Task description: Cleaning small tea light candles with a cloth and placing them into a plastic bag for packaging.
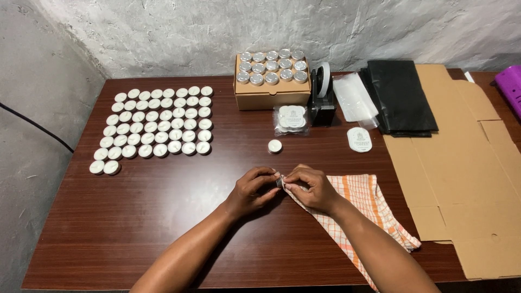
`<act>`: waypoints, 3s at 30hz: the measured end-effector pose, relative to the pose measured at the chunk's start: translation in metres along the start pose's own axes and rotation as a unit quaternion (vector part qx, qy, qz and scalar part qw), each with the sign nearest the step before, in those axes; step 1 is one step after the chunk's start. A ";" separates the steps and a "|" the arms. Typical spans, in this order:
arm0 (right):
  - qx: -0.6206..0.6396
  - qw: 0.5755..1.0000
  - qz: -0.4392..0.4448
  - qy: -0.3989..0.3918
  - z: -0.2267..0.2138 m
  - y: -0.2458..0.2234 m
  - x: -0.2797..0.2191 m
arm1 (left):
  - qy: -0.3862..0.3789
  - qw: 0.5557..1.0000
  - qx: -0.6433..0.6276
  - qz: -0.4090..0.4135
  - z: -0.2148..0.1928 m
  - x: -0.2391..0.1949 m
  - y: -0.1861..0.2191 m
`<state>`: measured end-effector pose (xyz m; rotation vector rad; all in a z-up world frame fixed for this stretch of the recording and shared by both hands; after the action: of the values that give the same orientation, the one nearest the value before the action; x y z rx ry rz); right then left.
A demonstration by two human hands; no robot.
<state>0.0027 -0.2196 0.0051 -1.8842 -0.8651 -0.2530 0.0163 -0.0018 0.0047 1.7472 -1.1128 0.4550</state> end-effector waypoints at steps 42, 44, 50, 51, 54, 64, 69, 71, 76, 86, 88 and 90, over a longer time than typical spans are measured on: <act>-0.128 0.988 0.090 0.001 -0.016 0.028 -0.004 | -0.001 0.956 0.144 -0.254 0.000 0.006 -0.117; -0.127 0.988 0.090 0.004 -0.015 0.029 -0.002 | -0.004 0.956 0.143 -0.256 -0.009 0.006 -0.099; -0.140 0.987 0.079 0.018 -0.011 0.034 -0.003 | -0.019 0.953 0.142 -0.267 -0.031 -0.021 -0.071; -0.147 0.986 0.076 0.022 -0.010 0.034 -0.002 | -0.027 0.952 0.146 -0.268 -0.034 -0.026 -0.068; -0.141 0.987 0.078 0.019 -0.012 0.030 -0.001 | -0.023 0.955 0.146 -0.255 -0.041 -0.032 -0.056; -0.153 0.985 0.079 0.018 -0.011 0.020 -0.001 | 0.006 0.956 0.160 -0.246 -0.033 -0.039 -0.056; -0.152 0.984 0.091 0.027 -0.009 0.018 -0.002 | 0.026 0.960 0.172 -0.218 -0.033 -0.039 -0.057; -0.153 0.984 0.091 0.029 -0.010 0.014 0.001 | 0.025 0.960 0.179 -0.212 -0.032 -0.039 -0.060; -0.150 0.983 0.098 0.029 -0.009 0.013 0.001 | 0.024 0.960 0.197 -0.199 -0.030 -0.042 -0.067; -0.142 0.986 0.085 0.030 -0.012 0.007 0.003 | 0.016 0.960 0.184 -0.210 -0.042 -0.039 -0.068; -0.139 0.987 0.079 0.027 -0.011 0.011 0.001 | 0.019 0.958 0.197 -0.208 -0.052 -0.046 -0.077; -0.159 0.985 0.066 0.025 -0.010 0.017 0.000 | 0.052 0.935 0.284 -0.205 -0.069 -0.055 -0.090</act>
<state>0.0161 -0.2322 -0.0024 -2.2126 -0.6931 -0.3730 0.0762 0.0941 -0.0514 2.3597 -0.5326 0.6382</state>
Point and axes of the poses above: each hand's wrist, its own x-axis towards the middle knuckle, its own z-axis out of the palm, y = z × x, the point moved 1 cm from there along x, towards the middle knuckle, and after that the axes turned 7 degrees about -y, right-handed, at the moved point
